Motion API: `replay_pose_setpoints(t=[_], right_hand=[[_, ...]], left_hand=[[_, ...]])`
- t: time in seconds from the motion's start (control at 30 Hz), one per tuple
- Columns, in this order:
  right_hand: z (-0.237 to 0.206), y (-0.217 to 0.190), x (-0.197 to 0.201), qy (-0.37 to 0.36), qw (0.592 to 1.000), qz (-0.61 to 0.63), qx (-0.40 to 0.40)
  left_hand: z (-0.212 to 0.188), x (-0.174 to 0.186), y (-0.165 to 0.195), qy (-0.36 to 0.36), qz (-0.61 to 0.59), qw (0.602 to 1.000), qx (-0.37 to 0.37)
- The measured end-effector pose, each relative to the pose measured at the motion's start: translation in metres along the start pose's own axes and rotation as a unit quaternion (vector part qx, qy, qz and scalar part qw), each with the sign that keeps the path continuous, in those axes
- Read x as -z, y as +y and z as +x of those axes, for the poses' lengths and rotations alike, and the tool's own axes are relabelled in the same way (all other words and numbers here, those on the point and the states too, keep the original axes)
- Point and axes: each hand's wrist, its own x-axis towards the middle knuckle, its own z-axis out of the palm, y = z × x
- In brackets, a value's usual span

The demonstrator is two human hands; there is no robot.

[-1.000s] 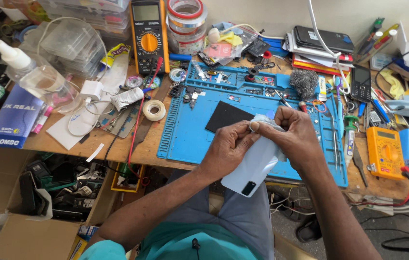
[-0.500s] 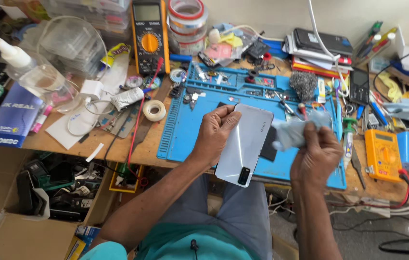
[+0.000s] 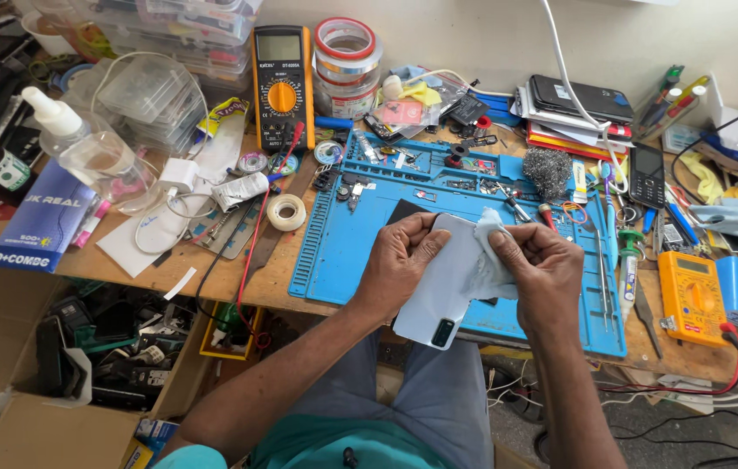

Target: The person works on a disassembled smartphone on a blue repair mat, using a handheld tool to work around the phone's internal components. They then wipe the phone's back cover with a cloth, fit the cover onto the phone, and wrap rubber bands around the assembled phone.

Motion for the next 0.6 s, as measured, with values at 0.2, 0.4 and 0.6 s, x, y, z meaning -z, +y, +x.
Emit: replay_pose_setpoints(t=[0.2,0.4,0.6], right_hand=[[0.013,0.008,0.013,-0.053,0.998,0.027,-0.016],[0.018,0.013,0.016,0.045,0.994,0.083,0.048],[0.021,-0.020,0.026,0.077,0.933,-0.298,0.189]], left_hand=[[-0.002,0.001,0.003,-0.022,0.042,0.999,-0.019],[0.010,0.007,-0.002,0.003,-0.023,1.000,0.003],[0.023,0.016,-0.005,-0.007,-0.050,0.998,-0.034]])
